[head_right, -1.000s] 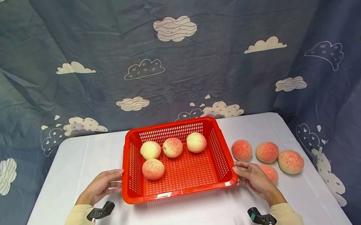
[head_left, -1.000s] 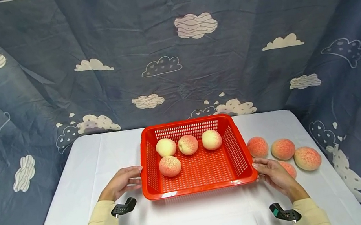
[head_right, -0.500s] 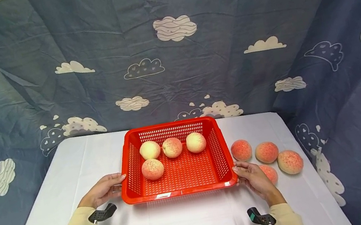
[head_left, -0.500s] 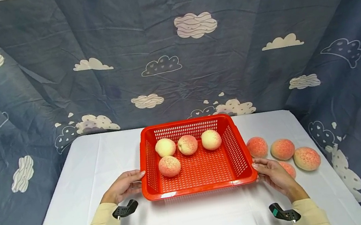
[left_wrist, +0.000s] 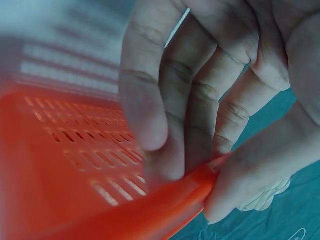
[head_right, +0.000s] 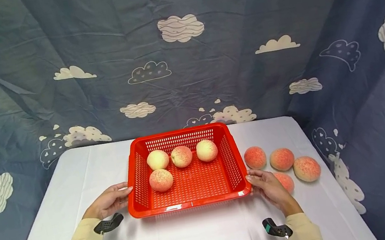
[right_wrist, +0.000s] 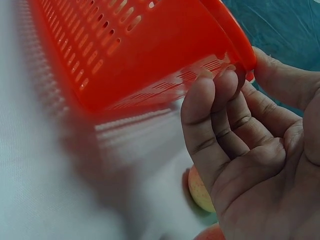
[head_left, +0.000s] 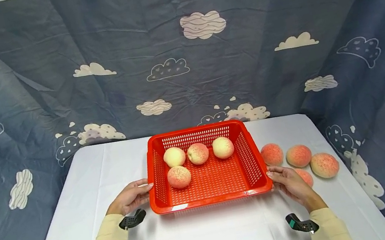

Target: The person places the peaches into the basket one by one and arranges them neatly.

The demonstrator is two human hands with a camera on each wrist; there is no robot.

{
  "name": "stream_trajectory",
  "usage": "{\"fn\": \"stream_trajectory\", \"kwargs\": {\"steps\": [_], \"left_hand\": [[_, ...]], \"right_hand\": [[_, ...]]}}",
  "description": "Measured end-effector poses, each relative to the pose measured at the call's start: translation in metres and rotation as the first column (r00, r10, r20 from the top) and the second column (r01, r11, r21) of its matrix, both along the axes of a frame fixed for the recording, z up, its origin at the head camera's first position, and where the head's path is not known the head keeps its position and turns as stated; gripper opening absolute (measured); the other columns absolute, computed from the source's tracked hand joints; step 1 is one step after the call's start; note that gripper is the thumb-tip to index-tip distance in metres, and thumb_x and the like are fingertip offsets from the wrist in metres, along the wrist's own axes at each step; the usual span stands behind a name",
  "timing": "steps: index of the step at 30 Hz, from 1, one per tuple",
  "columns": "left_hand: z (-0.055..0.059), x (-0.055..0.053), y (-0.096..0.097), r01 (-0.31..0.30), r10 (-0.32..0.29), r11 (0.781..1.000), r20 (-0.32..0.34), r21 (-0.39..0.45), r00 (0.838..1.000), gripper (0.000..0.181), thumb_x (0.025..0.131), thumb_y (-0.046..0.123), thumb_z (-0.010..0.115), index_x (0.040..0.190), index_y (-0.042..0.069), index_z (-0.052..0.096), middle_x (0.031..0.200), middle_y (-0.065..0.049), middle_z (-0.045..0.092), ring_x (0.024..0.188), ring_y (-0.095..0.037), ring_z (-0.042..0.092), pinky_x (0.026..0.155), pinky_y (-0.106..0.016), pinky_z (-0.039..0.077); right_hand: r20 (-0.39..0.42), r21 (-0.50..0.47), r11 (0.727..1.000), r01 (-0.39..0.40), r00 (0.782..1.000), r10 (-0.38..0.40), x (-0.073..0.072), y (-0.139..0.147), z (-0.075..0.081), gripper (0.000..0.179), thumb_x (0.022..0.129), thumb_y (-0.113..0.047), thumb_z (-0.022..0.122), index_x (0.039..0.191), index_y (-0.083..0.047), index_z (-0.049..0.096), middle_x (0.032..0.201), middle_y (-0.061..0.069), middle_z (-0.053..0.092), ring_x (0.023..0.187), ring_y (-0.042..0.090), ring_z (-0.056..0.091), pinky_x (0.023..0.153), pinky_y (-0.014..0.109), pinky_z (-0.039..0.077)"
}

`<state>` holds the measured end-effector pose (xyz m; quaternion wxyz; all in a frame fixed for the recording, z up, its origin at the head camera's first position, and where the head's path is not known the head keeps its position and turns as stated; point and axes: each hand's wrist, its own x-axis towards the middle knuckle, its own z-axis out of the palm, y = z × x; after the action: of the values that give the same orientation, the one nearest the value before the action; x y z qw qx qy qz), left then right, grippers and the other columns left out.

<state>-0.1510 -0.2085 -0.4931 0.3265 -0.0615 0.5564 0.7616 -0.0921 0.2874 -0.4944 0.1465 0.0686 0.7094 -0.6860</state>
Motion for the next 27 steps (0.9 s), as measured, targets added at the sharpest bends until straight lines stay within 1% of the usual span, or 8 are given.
{"fn": "stream_trajectory", "kwargs": {"steps": [8,12,15,17,19,21,24,27], "left_hand": [[-0.002,0.002,0.001,-0.024,0.023,0.999,-0.014,-0.031,1.000,0.019,0.094,0.007,0.061,0.112,0.000,0.059,0.100,-0.009,0.070,0.085,-0.018,0.070,0.080,-0.033,0.057],[-0.004,0.002,0.002,-0.025,0.025,0.999,-0.013,-0.040,1.000,0.032,0.094,0.009,0.062,0.121,-0.006,0.053,0.103,-0.011,0.070,0.087,-0.019,0.070,0.080,-0.032,0.057],[-0.004,0.003,0.002,-0.036,0.036,0.999,-0.012,-0.038,0.999,0.036,0.094,0.009,0.062,0.124,-0.007,0.051,0.104,-0.011,0.070,0.087,-0.018,0.070,0.079,-0.032,0.057],[-0.005,0.003,0.002,-0.037,0.036,0.999,-0.013,-0.036,0.999,0.034,0.094,0.009,0.062,0.123,-0.006,0.051,0.105,-0.011,0.070,0.086,-0.017,0.070,0.079,-0.032,0.057],[-0.005,0.003,0.003,-0.043,0.042,0.998,-0.009,-0.035,0.999,0.029,0.094,0.009,0.062,0.120,-0.003,0.054,0.104,-0.011,0.070,0.084,-0.017,0.070,0.079,-0.032,0.057],[-0.005,0.003,0.003,-0.052,0.052,0.998,-0.001,-0.038,0.999,0.025,0.094,0.009,0.062,0.116,0.000,0.057,0.103,-0.010,0.070,0.083,-0.016,0.070,0.079,-0.032,0.057],[-0.005,0.003,0.003,-0.049,0.048,0.998,-0.006,-0.036,0.999,0.025,0.094,0.008,0.061,0.117,-0.001,0.057,0.102,-0.009,0.070,0.083,-0.015,0.069,0.079,-0.031,0.057],[-0.004,0.004,0.003,-0.046,0.045,0.998,-0.013,-0.035,0.999,0.029,0.094,0.008,0.061,0.120,-0.004,0.055,0.102,-0.009,0.070,0.084,-0.015,0.069,0.080,-0.031,0.057]], "right_hand": [[-0.075,0.118,0.993,-0.009,0.997,0.018,0.002,0.002,0.002,0.047,0.100,-0.018,0.054,0.130,0.015,0.042,0.099,0.003,0.065,0.075,0.010,0.061,0.073,0.035,0.057],[-0.166,0.199,0.978,0.070,0.986,-0.037,0.008,0.007,0.009,0.041,0.098,-0.016,0.057,0.127,0.012,0.048,0.091,-0.001,0.063,0.075,0.011,0.061,0.069,0.031,0.057],[-0.267,0.259,0.947,0.191,0.956,-0.120,0.013,0.016,0.016,0.039,0.096,-0.016,0.061,0.123,0.011,0.052,0.088,-0.003,0.059,0.076,0.009,0.058,0.067,0.023,0.054],[-0.344,0.280,0.917,0.283,0.922,-0.179,0.016,0.025,0.016,0.039,0.094,-0.014,0.064,0.121,0.011,0.053,0.089,-0.005,0.059,0.079,0.007,0.057,0.069,0.017,0.052],[-0.407,0.296,0.880,0.372,0.882,-0.236,0.019,0.036,0.011,0.037,0.091,-0.014,0.067,0.119,0.008,0.056,0.091,-0.005,0.060,0.081,0.004,0.057,0.070,0.012,0.049],[-0.435,0.323,0.843,0.431,0.858,-0.272,0.020,0.048,0.002,0.038,0.089,-0.016,0.070,0.119,0.004,0.058,0.096,-0.006,0.060,0.086,0.002,0.056,0.073,0.009,0.046],[-0.438,0.364,0.797,0.482,0.844,-0.310,0.022,0.063,-0.014,0.041,0.087,-0.021,0.074,0.122,-0.005,0.062,0.107,-0.008,0.061,0.096,0.003,0.052,0.082,0.010,0.041],[-0.403,0.405,0.774,0.487,0.855,-0.327,0.025,0.067,-0.021,0.046,0.086,-0.023,0.075,0.126,-0.005,0.060,0.121,-0.003,0.058,0.108,0.009,0.048,0.091,0.019,0.037]]}}
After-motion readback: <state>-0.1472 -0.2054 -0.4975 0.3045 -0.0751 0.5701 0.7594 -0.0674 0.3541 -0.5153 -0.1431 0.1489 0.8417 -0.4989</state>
